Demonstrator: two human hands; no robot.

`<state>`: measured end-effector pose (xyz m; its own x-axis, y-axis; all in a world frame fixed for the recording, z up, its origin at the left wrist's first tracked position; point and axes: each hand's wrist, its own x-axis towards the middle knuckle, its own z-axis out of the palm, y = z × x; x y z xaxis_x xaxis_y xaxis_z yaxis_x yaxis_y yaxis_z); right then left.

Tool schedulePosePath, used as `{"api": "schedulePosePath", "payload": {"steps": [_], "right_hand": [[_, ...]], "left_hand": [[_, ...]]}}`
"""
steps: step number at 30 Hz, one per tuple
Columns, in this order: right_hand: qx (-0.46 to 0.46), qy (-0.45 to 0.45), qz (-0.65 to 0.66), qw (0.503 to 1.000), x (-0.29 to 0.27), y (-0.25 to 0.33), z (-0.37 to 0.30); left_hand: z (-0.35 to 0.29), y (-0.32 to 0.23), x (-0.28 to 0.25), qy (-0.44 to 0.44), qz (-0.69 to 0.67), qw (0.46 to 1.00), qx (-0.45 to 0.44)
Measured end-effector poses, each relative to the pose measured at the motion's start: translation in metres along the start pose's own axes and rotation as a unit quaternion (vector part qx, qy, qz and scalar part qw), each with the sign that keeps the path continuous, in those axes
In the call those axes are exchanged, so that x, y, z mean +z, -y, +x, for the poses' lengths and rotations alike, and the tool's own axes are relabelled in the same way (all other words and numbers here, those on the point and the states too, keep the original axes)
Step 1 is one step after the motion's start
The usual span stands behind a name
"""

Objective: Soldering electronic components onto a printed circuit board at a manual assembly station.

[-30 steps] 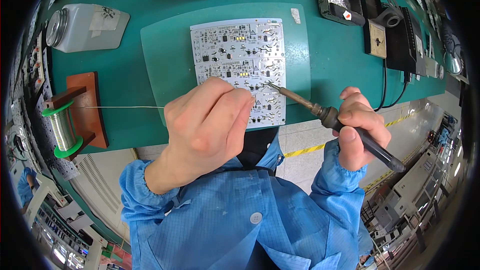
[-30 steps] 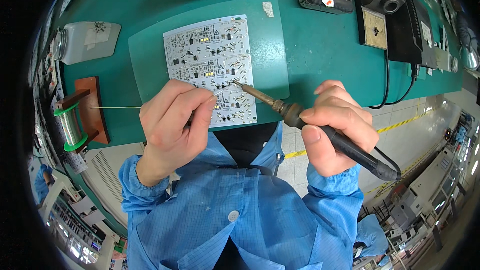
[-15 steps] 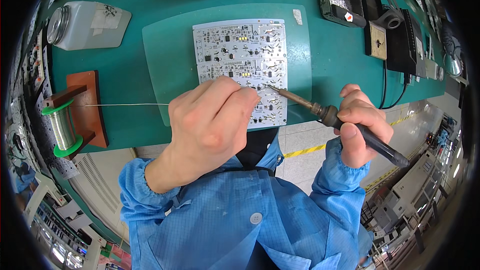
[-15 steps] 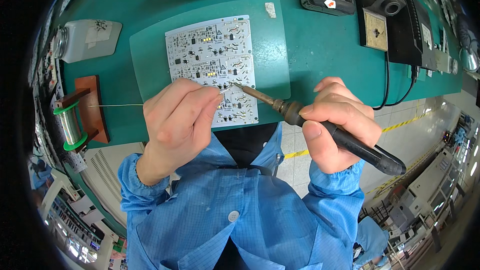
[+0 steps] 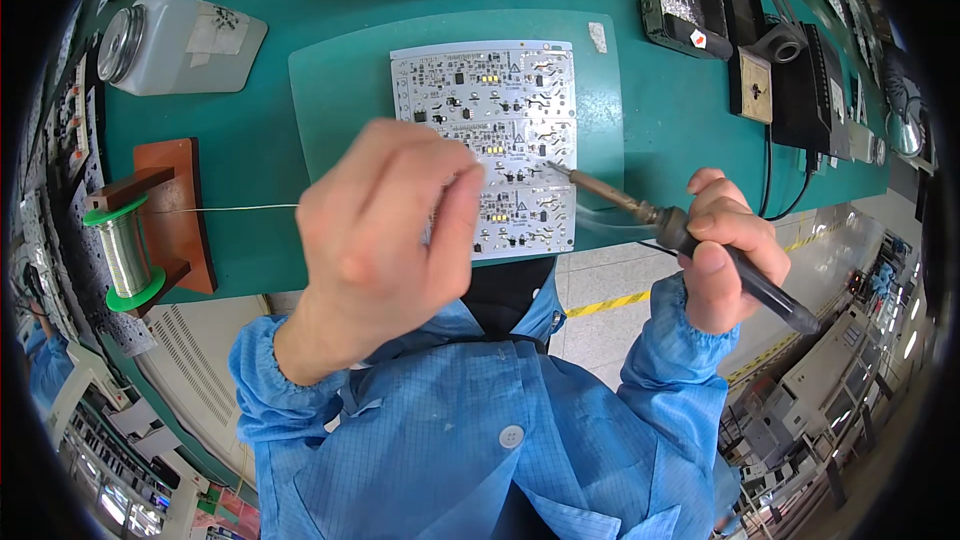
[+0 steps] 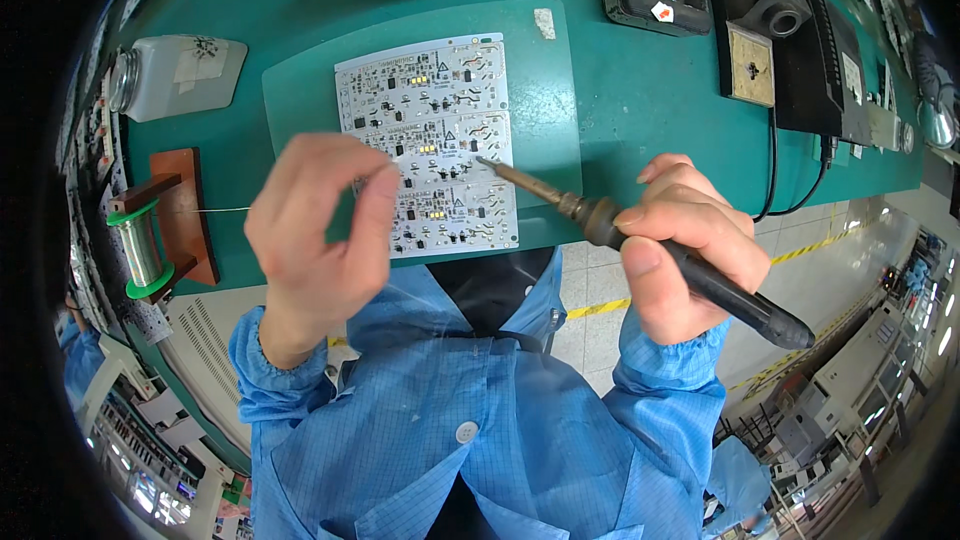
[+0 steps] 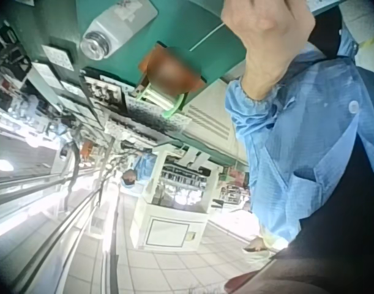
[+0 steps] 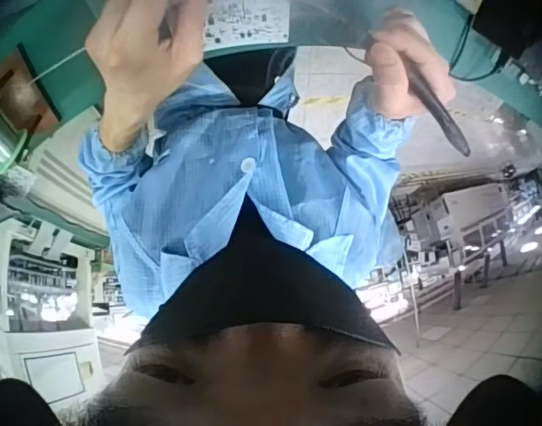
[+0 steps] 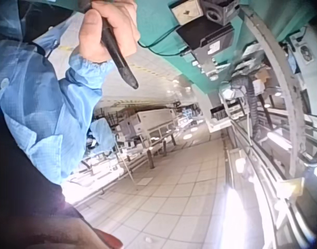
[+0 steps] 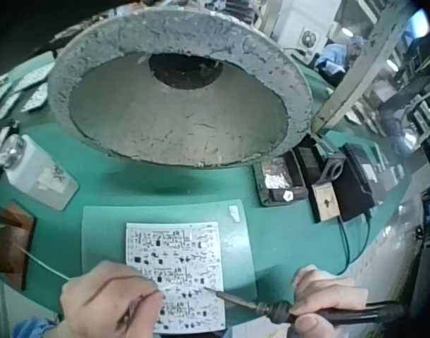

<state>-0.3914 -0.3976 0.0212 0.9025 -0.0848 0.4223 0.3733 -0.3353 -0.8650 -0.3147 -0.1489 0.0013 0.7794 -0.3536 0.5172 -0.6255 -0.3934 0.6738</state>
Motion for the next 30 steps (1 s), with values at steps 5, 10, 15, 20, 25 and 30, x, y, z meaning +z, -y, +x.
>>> {"api": "schedulePosePath", "payload": {"steps": [5, 10, 15, 20, 25, 30], "right_hand": [[-0.015, -0.127, -0.050, 0.991, 0.006, -0.004, -0.006], [-0.042, -0.192, -0.224, 0.954, 0.017, -0.033, 0.001], [0.014, -0.096, -0.315, 0.944, 0.007, -0.050, 0.010], [0.040, -0.120, -0.283, 0.951, 0.010, -0.051, 0.007], [0.044, -0.126, -0.279, 0.951, 0.012, -0.051, 0.005], [0.070, -0.153, -0.215, 0.962, 0.022, -0.039, -0.002]], "left_hand": [[0.008, 0.010, -0.021, 0.054, 0.053, 0.994, -0.084], [0.012, 0.017, -0.021, 0.095, 0.051, 0.987, -0.120], [0.010, 0.020, -0.021, 0.078, 0.046, 0.990, -0.106], [0.007, 0.028, -0.017, -0.006, 0.012, 0.995, -0.096], [0.002, 0.026, -0.021, -0.001, 0.014, 0.993, -0.113], [-0.007, 0.026, -0.025, -0.007, -0.012, 0.988, -0.155]]}}
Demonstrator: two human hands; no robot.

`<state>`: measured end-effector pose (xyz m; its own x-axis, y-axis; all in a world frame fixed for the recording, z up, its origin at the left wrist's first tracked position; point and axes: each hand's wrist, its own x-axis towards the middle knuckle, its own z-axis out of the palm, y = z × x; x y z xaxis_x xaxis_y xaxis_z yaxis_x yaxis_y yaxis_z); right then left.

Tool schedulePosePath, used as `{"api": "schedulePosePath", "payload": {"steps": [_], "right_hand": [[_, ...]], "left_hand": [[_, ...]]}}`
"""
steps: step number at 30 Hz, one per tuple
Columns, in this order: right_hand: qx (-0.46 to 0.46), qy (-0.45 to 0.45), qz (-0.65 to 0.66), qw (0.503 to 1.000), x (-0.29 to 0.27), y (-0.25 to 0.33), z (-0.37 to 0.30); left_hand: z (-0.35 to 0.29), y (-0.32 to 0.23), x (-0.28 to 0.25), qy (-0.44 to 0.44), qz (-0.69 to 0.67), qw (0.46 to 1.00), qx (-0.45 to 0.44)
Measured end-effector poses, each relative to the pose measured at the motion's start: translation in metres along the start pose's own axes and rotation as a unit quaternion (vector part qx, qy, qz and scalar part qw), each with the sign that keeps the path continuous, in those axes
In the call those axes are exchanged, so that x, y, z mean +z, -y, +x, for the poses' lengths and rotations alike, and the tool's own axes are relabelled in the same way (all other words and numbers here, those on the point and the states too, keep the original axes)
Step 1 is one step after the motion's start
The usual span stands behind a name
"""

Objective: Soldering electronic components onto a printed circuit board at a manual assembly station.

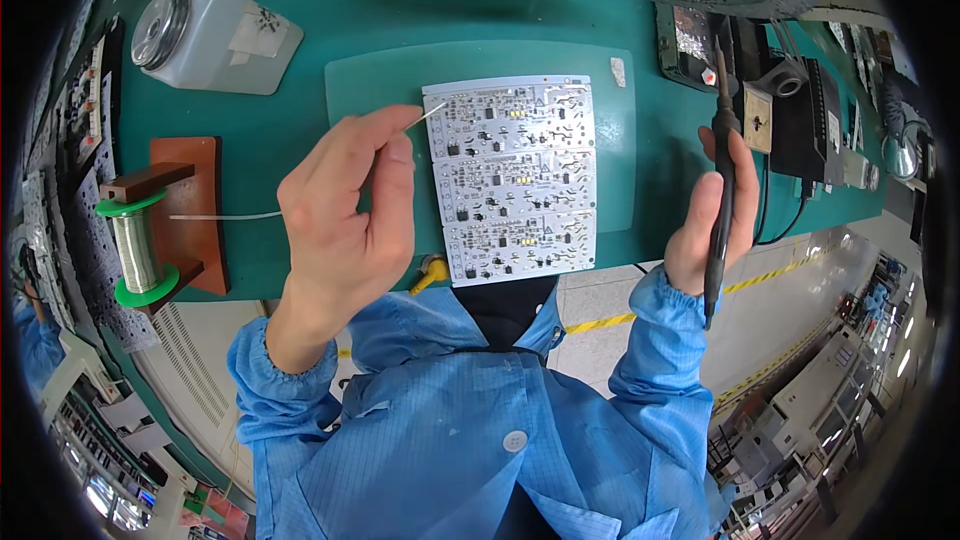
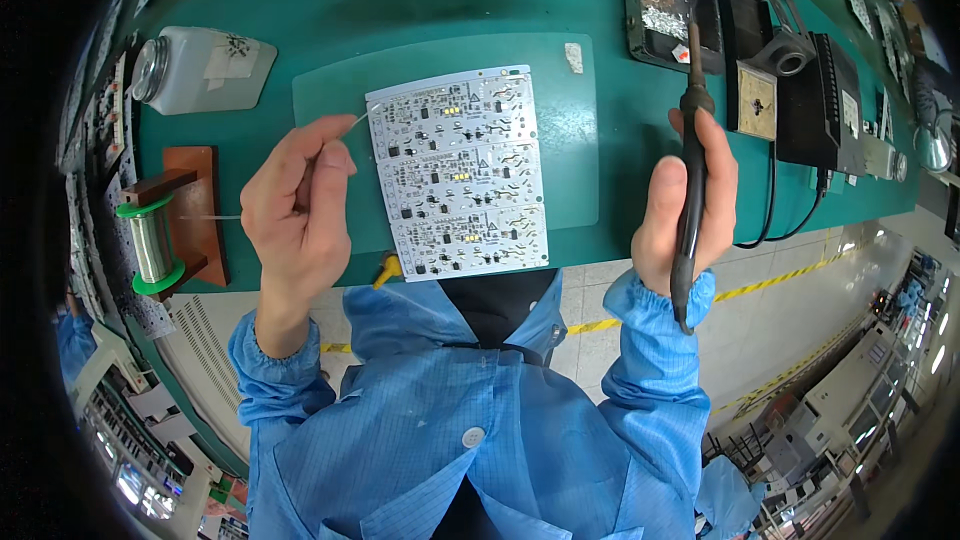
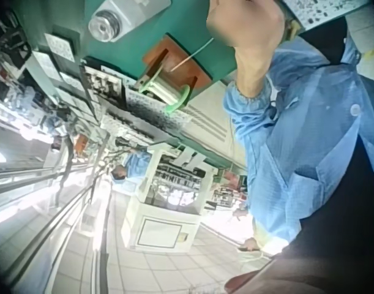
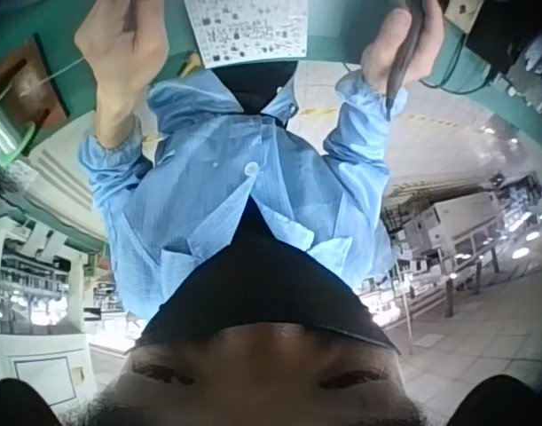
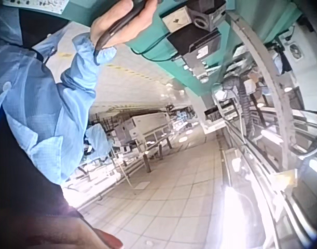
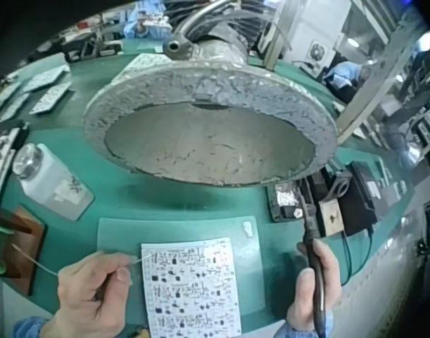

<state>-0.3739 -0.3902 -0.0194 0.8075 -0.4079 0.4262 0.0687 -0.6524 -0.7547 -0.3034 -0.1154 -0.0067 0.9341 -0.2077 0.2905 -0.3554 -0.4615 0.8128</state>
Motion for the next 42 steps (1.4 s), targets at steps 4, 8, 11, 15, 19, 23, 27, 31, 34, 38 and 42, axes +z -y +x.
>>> {"api": "schedulePosePath", "payload": {"steps": [4, 8, 11, 15, 19, 23, 27, 31, 34, 38, 42], "right_hand": [[-0.007, 0.000, 0.036, 0.999, 0.002, 0.010, -0.014], [-0.028, 0.021, 0.011, 0.999, 0.008, 0.005, -0.022], [-0.026, 0.017, 0.029, 0.999, 0.008, 0.003, -0.022], [-0.020, 0.014, 0.045, 0.999, 0.010, 0.006, -0.022], [-0.031, 0.014, 0.041, 0.999, 0.010, 0.004, -0.023], [-0.032, 0.020, 0.038, 0.999, 0.008, 0.001, -0.025], [-0.021, 0.026, 0.049, 0.998, 0.005, 0.001, -0.024], [-0.012, 0.008, 0.055, 0.998, -0.001, 0.009, -0.014], [0.007, -0.022, 0.053, 0.998, -0.004, 0.011, -0.005], [0.002, -0.010, -0.008, 1.000, -0.002, 0.005, 0.008], [0.028, 0.023, -0.033, 0.999, -0.003, 0.006, 0.011]], "left_hand": [[-0.010, 0.009, -0.002, -0.009, -0.045, 0.999, 0.010], [-0.014, 0.010, 0.000, -0.026, -0.085, 0.995, -0.037], [-0.011, 0.011, -0.002, -0.029, -0.081, 0.996, -0.038], [-0.012, 0.013, -0.003, -0.039, -0.081, 0.996, -0.020], [-0.013, 0.018, -0.002, -0.043, -0.076, 0.996, 0.017], [-0.011, 0.018, -0.002, -0.049, -0.057, 0.996, 0.051], [-0.011, 0.015, -0.001, -0.049, -0.056, 0.996, 0.046], [-0.009, 0.014, -0.003, -0.035, -0.065, 0.997, 0.026], [-0.005, 0.012, -0.005, -0.034, -0.071, 0.997, 0.013], [0.003, 0.008, -0.007, -0.036, -0.075, 0.996, -0.013], [0.006, 0.010, -0.005, -0.026, -0.069, 0.997, -0.013]]}}
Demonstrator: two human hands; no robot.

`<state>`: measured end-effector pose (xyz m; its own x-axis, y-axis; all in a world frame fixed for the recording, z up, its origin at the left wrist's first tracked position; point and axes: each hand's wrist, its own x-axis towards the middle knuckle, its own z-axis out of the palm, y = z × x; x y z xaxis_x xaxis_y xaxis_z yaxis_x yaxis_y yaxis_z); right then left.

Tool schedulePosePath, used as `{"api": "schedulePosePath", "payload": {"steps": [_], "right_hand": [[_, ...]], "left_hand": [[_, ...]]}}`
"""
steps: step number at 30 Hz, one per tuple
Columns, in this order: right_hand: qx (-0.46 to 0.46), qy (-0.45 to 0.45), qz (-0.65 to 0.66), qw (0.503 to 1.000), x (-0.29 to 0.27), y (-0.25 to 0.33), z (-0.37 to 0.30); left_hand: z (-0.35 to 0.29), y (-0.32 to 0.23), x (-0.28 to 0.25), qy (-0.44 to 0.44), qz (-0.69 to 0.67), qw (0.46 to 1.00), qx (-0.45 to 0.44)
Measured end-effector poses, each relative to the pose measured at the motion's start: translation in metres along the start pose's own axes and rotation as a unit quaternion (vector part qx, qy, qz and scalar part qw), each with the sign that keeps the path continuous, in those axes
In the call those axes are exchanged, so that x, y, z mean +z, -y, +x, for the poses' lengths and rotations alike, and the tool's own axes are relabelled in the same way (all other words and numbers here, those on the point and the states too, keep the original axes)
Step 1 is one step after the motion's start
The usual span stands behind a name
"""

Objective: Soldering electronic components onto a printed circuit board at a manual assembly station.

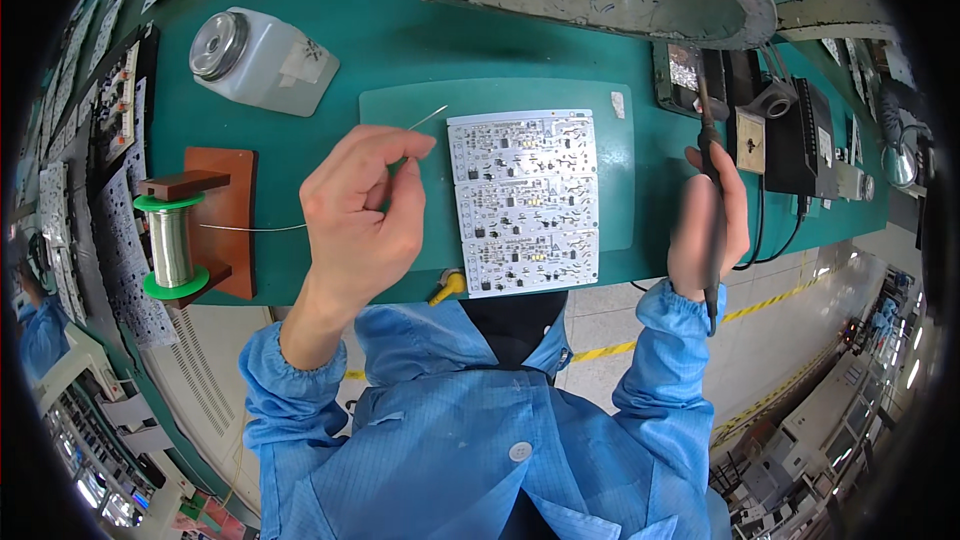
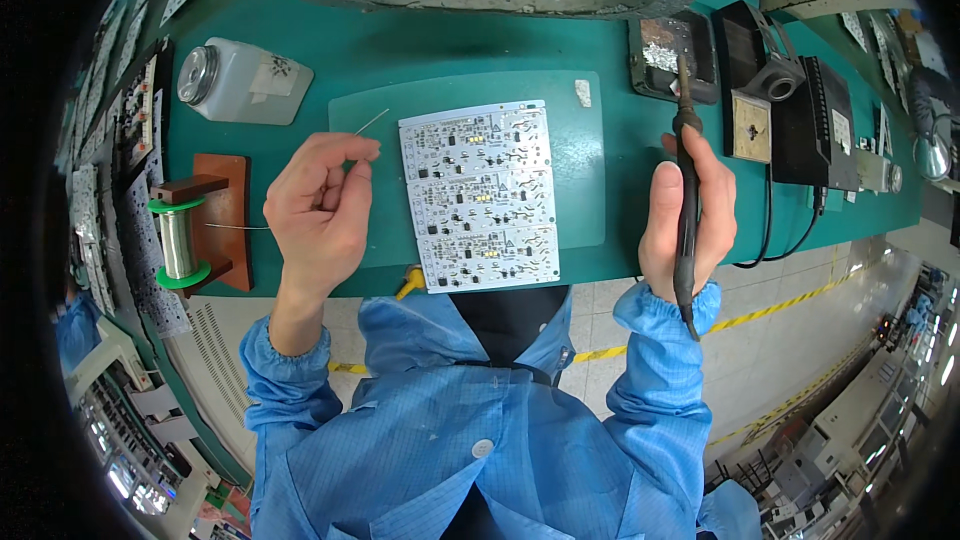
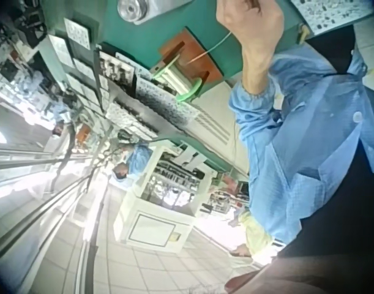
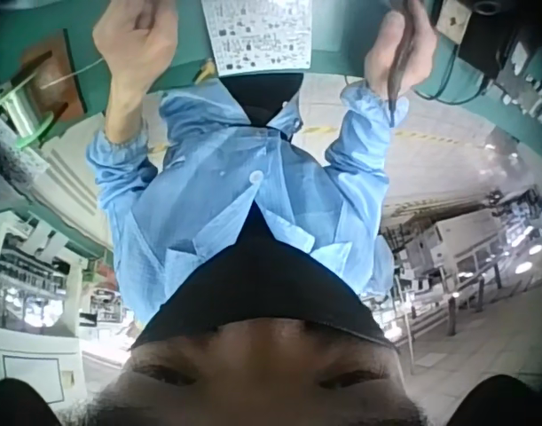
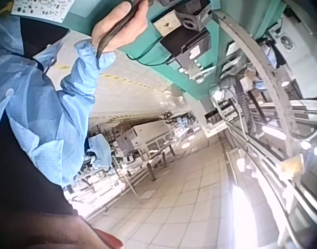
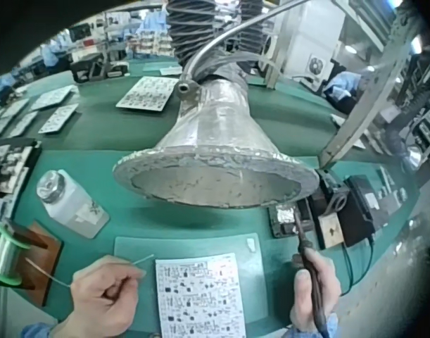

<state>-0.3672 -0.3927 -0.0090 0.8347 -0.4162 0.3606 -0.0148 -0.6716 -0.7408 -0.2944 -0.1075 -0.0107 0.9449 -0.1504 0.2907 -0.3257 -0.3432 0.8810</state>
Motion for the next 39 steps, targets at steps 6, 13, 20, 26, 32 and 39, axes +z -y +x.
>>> {"api": "schedulePosePath", "payload": {"steps": [6, 13, 20, 26, 32, 39], "right_hand": [[-0.036, -0.004, 0.077, 0.996, 0.009, 0.005, -0.025], [-0.064, -0.005, 0.080, 0.995, 0.014, -0.004, -0.035], [-0.066, -0.012, 0.097, 0.993, 0.017, -0.006, -0.037], [-0.032, -0.018, 0.104, 0.994, 0.017, 0.001, -0.038], [-0.067, 0.000, 0.117, 0.991, 0.013, 0.008, -0.051], [-0.153, 0.104, 0.079, 0.980, 0.009, 0.019, -0.076]], "left_hand": [[-0.003, 0.007, 0.004, 0.002, 0.019, 1.000, -0.004], [-0.004, 0.012, 0.003, 0.001, 0.013, 1.000, -0.002], [-0.004, 0.011, 0.008, -0.017, 0.003, 0.999, -0.029], [-0.004, 0.017, 0.008, -0.018, -0.005, 1.000, -0.011], [0.000, 0.018, 0.009, 0.005, -0.023, 1.000, -0.019], [0.011, 0.006, 0.003, 0.063, 0.051, 0.996, -0.048]]}}
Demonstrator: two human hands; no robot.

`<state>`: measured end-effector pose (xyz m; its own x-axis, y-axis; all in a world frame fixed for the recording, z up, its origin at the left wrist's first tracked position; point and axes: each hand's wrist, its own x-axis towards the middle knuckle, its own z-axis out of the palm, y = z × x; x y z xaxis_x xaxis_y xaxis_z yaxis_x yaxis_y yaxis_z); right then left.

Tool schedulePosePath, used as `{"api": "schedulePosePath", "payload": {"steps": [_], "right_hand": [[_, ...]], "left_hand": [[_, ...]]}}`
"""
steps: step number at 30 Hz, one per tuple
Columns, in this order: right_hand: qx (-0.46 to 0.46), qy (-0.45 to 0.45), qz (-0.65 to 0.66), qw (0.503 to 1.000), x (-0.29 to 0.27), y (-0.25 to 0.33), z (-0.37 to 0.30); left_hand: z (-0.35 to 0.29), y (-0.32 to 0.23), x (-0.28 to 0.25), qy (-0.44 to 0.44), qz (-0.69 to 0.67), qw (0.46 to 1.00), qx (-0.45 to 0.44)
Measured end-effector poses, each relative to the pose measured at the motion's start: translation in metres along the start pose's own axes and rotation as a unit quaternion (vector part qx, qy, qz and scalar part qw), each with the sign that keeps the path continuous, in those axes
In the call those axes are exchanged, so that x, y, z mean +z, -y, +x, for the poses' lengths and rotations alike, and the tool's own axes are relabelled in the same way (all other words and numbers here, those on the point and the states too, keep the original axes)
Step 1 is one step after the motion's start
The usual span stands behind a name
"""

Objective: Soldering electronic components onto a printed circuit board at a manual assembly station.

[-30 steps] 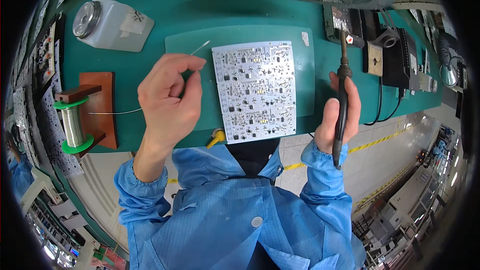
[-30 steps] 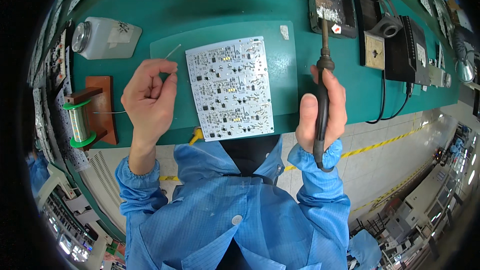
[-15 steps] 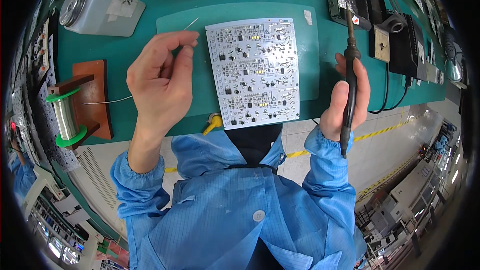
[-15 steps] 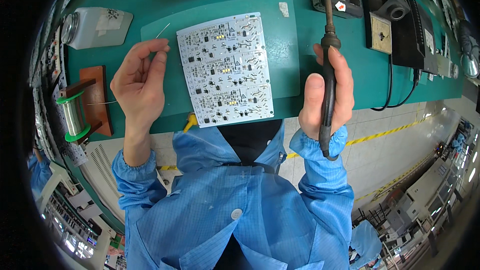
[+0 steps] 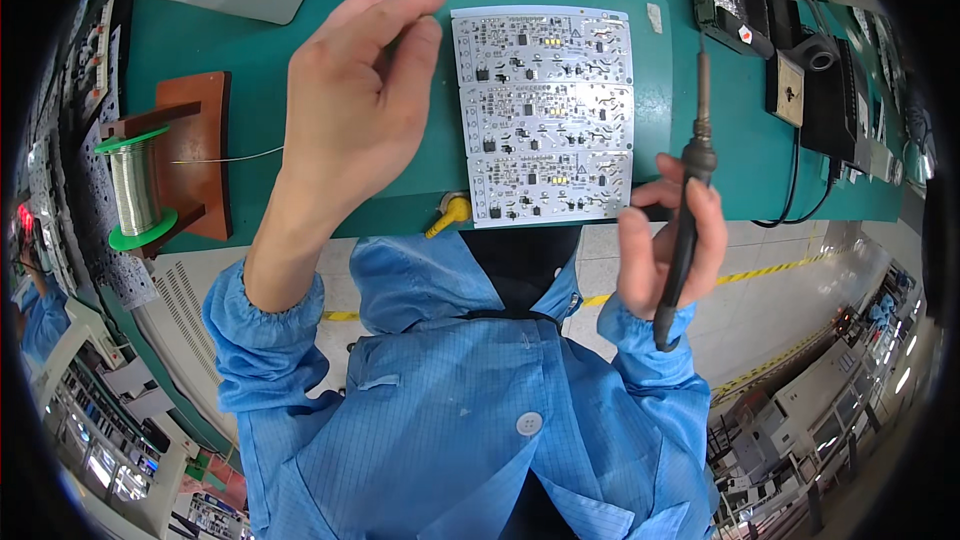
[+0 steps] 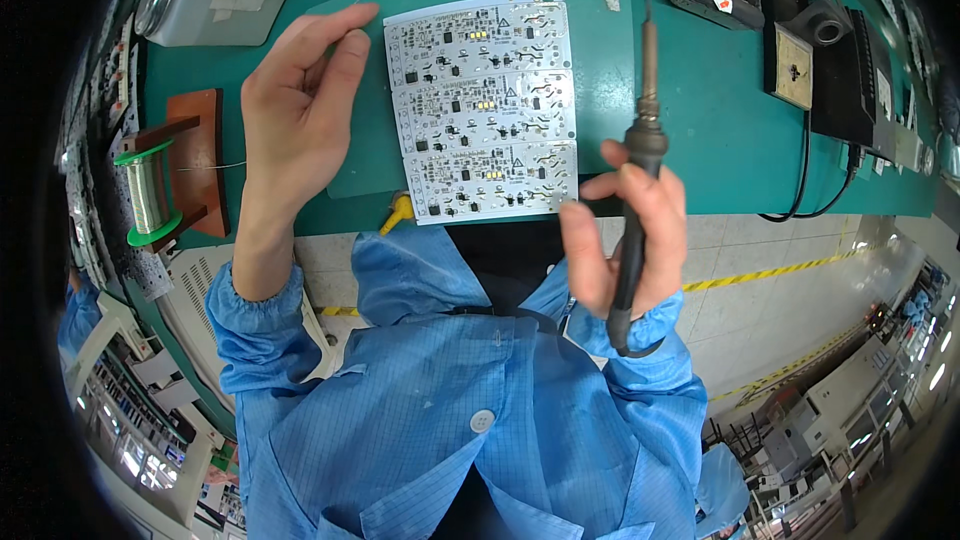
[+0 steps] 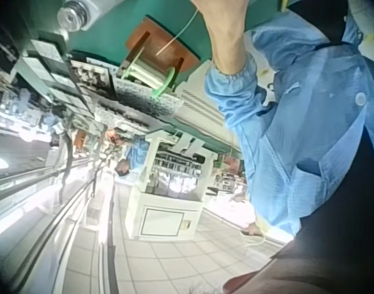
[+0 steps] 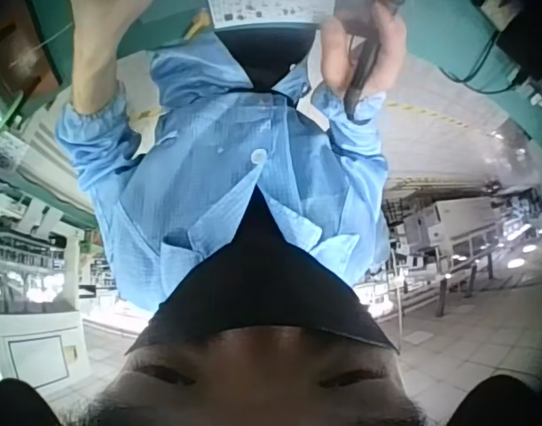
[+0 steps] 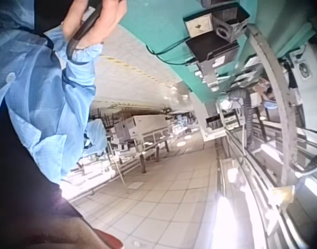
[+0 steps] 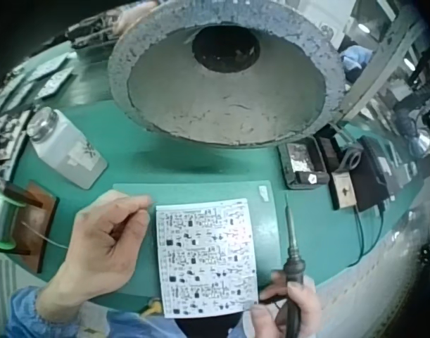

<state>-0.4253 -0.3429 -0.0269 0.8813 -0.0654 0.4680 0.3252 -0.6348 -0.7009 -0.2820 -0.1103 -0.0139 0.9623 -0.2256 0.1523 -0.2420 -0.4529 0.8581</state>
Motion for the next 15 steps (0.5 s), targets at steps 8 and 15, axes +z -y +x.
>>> {"api": "schedulePosePath", "payload": {"steps": [8, 15], "right_hand": [[0.058, -0.023, 0.087, 0.994, 0.012, 0.004, -0.022], [0.048, -0.028, 0.060, 0.997, 0.009, 0.008, -0.016]], "left_hand": [[0.001, -0.007, 0.009, 0.018, 0.121, 0.991, 0.054], [-0.002, -0.012, 0.010, 0.003, 0.131, 0.989, 0.065]]}}
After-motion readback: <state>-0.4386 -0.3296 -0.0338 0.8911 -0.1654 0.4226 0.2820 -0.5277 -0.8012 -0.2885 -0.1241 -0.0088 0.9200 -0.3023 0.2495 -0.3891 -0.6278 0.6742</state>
